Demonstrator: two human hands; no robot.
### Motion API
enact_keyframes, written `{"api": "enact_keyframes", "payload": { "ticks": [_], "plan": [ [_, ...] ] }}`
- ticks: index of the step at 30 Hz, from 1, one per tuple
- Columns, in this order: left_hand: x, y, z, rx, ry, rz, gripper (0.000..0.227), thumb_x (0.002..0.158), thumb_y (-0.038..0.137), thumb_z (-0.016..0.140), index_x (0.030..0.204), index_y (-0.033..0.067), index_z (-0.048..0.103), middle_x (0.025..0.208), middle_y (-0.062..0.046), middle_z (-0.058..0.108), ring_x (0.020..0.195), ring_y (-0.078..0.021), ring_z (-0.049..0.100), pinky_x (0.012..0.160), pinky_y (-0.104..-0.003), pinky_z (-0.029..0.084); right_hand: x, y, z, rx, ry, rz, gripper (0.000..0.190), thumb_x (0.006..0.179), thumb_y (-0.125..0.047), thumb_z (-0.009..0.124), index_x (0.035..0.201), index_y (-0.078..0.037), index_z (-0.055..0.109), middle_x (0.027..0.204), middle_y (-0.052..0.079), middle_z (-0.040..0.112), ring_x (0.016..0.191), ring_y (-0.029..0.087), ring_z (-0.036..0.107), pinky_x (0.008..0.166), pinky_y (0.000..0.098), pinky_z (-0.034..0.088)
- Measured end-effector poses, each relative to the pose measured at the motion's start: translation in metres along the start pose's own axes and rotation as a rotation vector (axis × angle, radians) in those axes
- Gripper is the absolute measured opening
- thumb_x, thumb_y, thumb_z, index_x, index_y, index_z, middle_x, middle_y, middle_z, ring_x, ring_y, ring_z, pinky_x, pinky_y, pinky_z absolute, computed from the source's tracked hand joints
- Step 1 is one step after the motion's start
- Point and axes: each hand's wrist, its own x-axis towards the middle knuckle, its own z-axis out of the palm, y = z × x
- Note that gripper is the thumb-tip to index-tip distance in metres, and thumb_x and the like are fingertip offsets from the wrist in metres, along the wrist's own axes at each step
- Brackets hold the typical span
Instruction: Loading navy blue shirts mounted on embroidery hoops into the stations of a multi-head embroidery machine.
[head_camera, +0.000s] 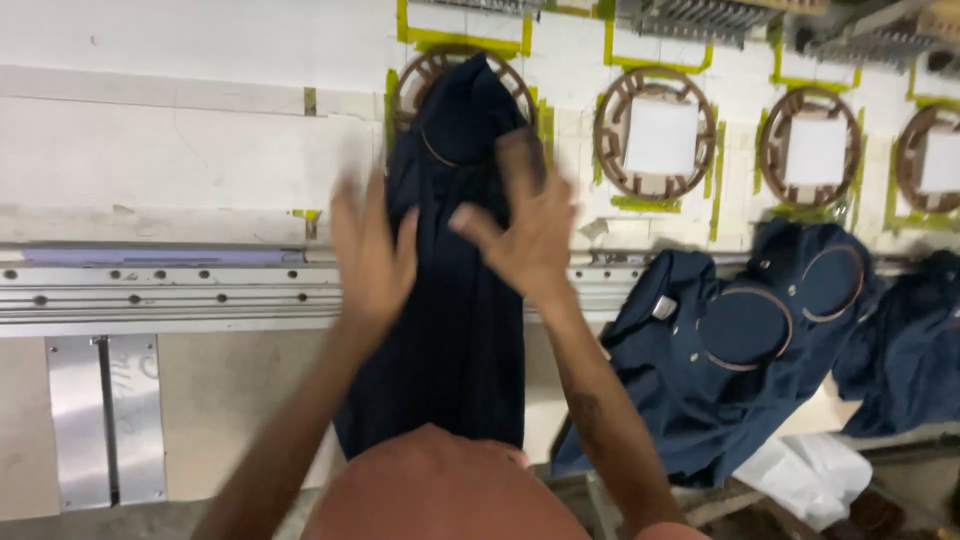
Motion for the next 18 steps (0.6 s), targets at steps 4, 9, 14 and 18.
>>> {"api": "enact_keyframes", "payload": {
  "ticks": [4,9,14,18],
  "plan": [
    [-0.149,0.031,-0.056,-0.261,-0.233,-0.068,0.038,0.099,0.020,0.067,0.132,0.0011,0.061,0.120,-0.022,0.059,0.113,-0.0379,0.056,0.100,-0.046,0.049,-0.004,0.106,0.040,0.319,-0.054,-0.182,0.025,0.088,0.000,0.063,0.106,-0.011,0.077,0.107,0.010,0.074,0.104,0.027,0.069,0.098,0.0386,0.052],
    [-0.251,-0.021,-0.066,-0.195,-0.475,-0.195,0.067,0.094,0.049,0.065,0.143,0.0062,0.051,0.138,-0.019,0.046,0.124,-0.0395,0.051,0.106,-0.054,0.045,0.002,0.169,0.027,0.029,0.400,0.094,0.033,0.095,-0.013,0.070,0.126,-0.002,0.063,0.115,0.017,0.064,0.107,0.036,0.066,0.093,0.0429,0.055],
    [-0.251,-0.045,-0.049,-0.253,-0.265,-0.042,0.006,0.097,0.004,0.067,0.098,0.0084,0.071,0.108,-0.009,0.062,0.096,-0.0318,0.065,0.085,-0.042,0.050,-0.154,0.028,-0.003,0.049,0.296,-0.115,0.010,0.095,0.007,0.061,0.105,0.007,0.059,0.090,0.027,0.054,0.085,0.050,0.059,0.075,0.0479,0.053],
    [-0.242,-0.055,-0.059,-0.601,-0.133,-0.373,0.004,0.098,0.010,0.074,0.096,0.0134,0.075,0.093,-0.004,0.073,0.088,-0.0213,0.071,0.083,-0.035,0.055,-0.294,-0.009,0.028,0.236,-0.054,0.032,0.036,0.087,-0.039,0.082,0.115,-0.019,0.070,0.113,0.009,0.065,0.111,0.032,0.064,0.100,0.0421,0.049]
  ]
}}
